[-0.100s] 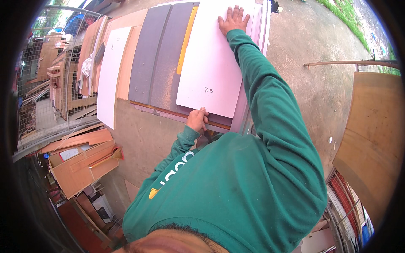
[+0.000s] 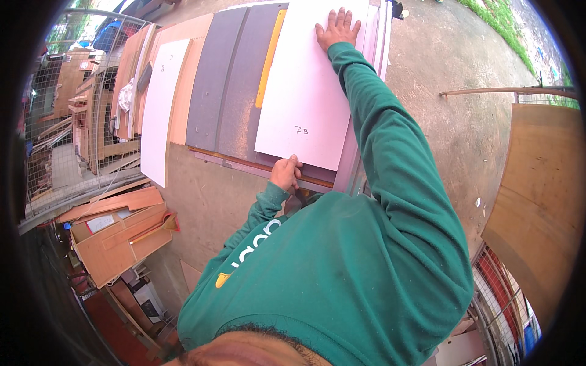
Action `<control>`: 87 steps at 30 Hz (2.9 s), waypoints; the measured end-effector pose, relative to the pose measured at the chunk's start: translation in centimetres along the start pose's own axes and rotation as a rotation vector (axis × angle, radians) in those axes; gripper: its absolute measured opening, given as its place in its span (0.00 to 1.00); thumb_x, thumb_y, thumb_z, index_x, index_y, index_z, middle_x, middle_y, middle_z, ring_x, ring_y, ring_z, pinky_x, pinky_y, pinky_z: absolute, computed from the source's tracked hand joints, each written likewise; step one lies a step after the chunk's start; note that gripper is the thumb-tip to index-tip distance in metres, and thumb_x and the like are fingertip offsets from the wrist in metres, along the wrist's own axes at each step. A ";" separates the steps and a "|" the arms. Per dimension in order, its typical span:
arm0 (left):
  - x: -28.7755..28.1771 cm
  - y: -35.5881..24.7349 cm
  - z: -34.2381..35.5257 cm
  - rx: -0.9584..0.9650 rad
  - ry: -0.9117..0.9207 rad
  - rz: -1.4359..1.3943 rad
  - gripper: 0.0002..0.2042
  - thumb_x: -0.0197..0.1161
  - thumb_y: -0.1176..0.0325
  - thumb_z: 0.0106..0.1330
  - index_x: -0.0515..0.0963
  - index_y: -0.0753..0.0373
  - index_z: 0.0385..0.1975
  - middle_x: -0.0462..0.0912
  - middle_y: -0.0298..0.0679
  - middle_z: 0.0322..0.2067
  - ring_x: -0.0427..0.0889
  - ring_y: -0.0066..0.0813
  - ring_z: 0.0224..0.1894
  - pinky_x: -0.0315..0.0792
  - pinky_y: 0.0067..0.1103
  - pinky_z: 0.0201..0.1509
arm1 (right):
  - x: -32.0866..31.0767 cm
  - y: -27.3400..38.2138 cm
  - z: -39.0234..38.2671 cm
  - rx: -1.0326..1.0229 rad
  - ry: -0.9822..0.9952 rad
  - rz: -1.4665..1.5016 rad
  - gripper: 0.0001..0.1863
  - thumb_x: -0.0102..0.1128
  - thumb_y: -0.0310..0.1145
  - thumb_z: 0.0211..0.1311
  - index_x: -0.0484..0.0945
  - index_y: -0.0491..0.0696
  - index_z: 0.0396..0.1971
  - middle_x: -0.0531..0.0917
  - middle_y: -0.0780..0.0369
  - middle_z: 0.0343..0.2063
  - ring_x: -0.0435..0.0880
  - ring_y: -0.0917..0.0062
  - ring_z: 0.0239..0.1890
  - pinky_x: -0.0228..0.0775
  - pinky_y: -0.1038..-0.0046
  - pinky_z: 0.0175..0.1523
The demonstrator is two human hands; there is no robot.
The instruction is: The person uses a table saw to cut a large pink board into smaller pieces. They align the board against the fence, push it through the blade, and then move the cut pieces aside. The process is repeated for multiple boards.
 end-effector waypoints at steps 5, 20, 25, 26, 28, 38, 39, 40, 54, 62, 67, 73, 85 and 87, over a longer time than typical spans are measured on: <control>-0.2 -0.3 1.2 0.020 0.002 0.008 0.27 0.46 0.52 0.78 0.80 0.75 0.37 0.79 0.41 0.18 0.77 0.28 0.13 0.74 0.26 0.18 | -0.3 -0.2 1.1 0.008 -0.011 -0.009 0.39 0.29 0.62 0.72 0.47 0.57 0.77 0.44 0.59 0.78 0.37 0.64 0.80 0.26 0.49 0.79; -0.1 -0.9 1.4 0.032 -0.014 0.029 0.27 0.46 0.52 0.77 0.80 0.75 0.37 0.79 0.40 0.17 0.77 0.28 0.13 0.73 0.26 0.17 | -0.2 -0.1 1.5 -0.006 -0.031 0.014 0.39 0.30 0.61 0.72 0.48 0.55 0.77 0.45 0.58 0.78 0.38 0.62 0.80 0.26 0.48 0.79; 0.0 -1.5 1.3 0.024 -0.007 0.011 0.27 0.46 0.52 0.77 0.80 0.76 0.37 0.78 0.40 0.18 0.76 0.27 0.13 0.74 0.26 0.17 | 0.1 -0.4 1.9 -0.005 -0.034 0.007 0.40 0.30 0.61 0.72 0.48 0.55 0.77 0.45 0.58 0.78 0.38 0.62 0.80 0.26 0.48 0.79; 0.0 -1.6 1.2 0.022 -0.008 0.011 0.27 0.46 0.53 0.77 0.80 0.77 0.37 0.78 0.40 0.18 0.76 0.27 0.13 0.74 0.26 0.17 | 0.1 -0.4 1.9 -0.005 -0.034 0.010 0.40 0.30 0.61 0.72 0.48 0.55 0.77 0.45 0.58 0.78 0.38 0.62 0.80 0.26 0.48 0.79; 0.0 -1.9 1.1 0.018 -0.010 0.013 0.27 0.46 0.53 0.77 0.80 0.77 0.37 0.78 0.40 0.18 0.76 0.27 0.13 0.74 0.26 0.17 | 0.2 -0.4 2.0 -0.006 -0.035 0.014 0.40 0.30 0.61 0.72 0.48 0.55 0.77 0.45 0.57 0.78 0.38 0.62 0.80 0.26 0.48 0.79; 0.0 -1.4 1.7 0.027 0.004 0.012 0.27 0.45 0.53 0.77 0.80 0.77 0.38 0.78 0.41 0.18 0.76 0.27 0.13 0.74 0.26 0.17 | 0.0 -0.2 2.1 -0.013 -0.038 0.024 0.40 0.30 0.61 0.72 0.48 0.55 0.77 0.46 0.57 0.78 0.38 0.62 0.80 0.26 0.48 0.78; 0.0 -1.5 1.8 0.025 0.006 0.015 0.27 0.45 0.53 0.77 0.80 0.77 0.38 0.78 0.41 0.18 0.76 0.28 0.13 0.74 0.26 0.17 | 0.0 -0.3 2.2 -0.012 -0.039 0.022 0.40 0.30 0.61 0.72 0.48 0.55 0.77 0.46 0.57 0.78 0.38 0.62 0.80 0.26 0.48 0.78; 0.1 -1.5 1.8 0.024 0.008 0.017 0.27 0.45 0.53 0.77 0.80 0.77 0.38 0.78 0.41 0.18 0.76 0.28 0.13 0.74 0.26 0.17 | 0.0 -0.4 2.2 -0.011 -0.040 0.019 0.40 0.30 0.61 0.72 0.48 0.55 0.77 0.46 0.57 0.78 0.38 0.62 0.80 0.26 0.48 0.78; 0.1 -1.8 2.1 0.016 0.007 0.001 0.27 0.45 0.53 0.77 0.79 0.76 0.37 0.79 0.41 0.18 0.77 0.28 0.12 0.73 0.26 0.18 | -0.1 -0.4 2.6 -0.006 -0.019 0.013 0.39 0.29 0.61 0.73 0.47 0.56 0.77 0.46 0.58 0.78 0.39 0.63 0.80 0.27 0.49 0.79; 0.2 -2.3 2.1 0.021 0.002 0.005 0.27 0.45 0.53 0.77 0.79 0.77 0.37 0.79 0.41 0.18 0.77 0.28 0.12 0.74 0.26 0.19 | -0.1 -0.5 2.8 -0.005 -0.017 0.011 0.39 0.28 0.61 0.73 0.46 0.56 0.77 0.45 0.58 0.78 0.38 0.63 0.80 0.27 0.49 0.79; 0.1 -2.6 2.1 0.014 -0.007 0.012 0.27 0.45 0.53 0.77 0.80 0.77 0.36 0.79 0.41 0.17 0.77 0.28 0.13 0.74 0.26 0.19 | -0.1 -0.4 2.9 -0.010 -0.015 0.017 0.40 0.28 0.61 0.73 0.46 0.55 0.77 0.44 0.58 0.78 0.38 0.63 0.80 0.26 0.49 0.79; 0.2 -2.8 2.1 0.012 0.000 0.003 0.27 0.46 0.53 0.77 0.80 0.76 0.37 0.79 0.41 0.18 0.77 0.27 0.13 0.74 0.25 0.18 | 0.3 -0.7 3.4 0.000 -0.033 0.018 0.40 0.29 0.63 0.72 0.47 0.57 0.77 0.45 0.59 0.78 0.38 0.64 0.80 0.26 0.49 0.79; 0.2 -3.0 2.5 0.019 -0.005 0.017 0.27 0.46 0.54 0.77 0.80 0.77 0.36 0.79 0.41 0.17 0.77 0.27 0.13 0.75 0.26 0.18 | 0.2 -0.6 3.7 -0.008 -0.020 0.015 0.40 0.29 0.63 0.72 0.47 0.57 0.77 0.45 0.58 0.78 0.38 0.64 0.80 0.26 0.49 0.79; 0.2 -3.3 2.4 0.018 -0.005 0.013 0.27 0.46 0.54 0.77 0.80 0.77 0.36 0.79 0.41 0.17 0.77 0.27 0.13 0.75 0.26 0.18 | 0.3 -0.8 3.8 -0.007 -0.032 0.011 0.40 0.29 0.63 0.72 0.47 0.57 0.77 0.45 0.58 0.78 0.38 0.64 0.80 0.26 0.49 0.79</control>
Point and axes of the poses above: each hand's wrist, its own z-axis towards the middle knuckle, its own x-axis out of the palm, y = z × x, the point moved 8 cm from there along z, towards the middle knuckle
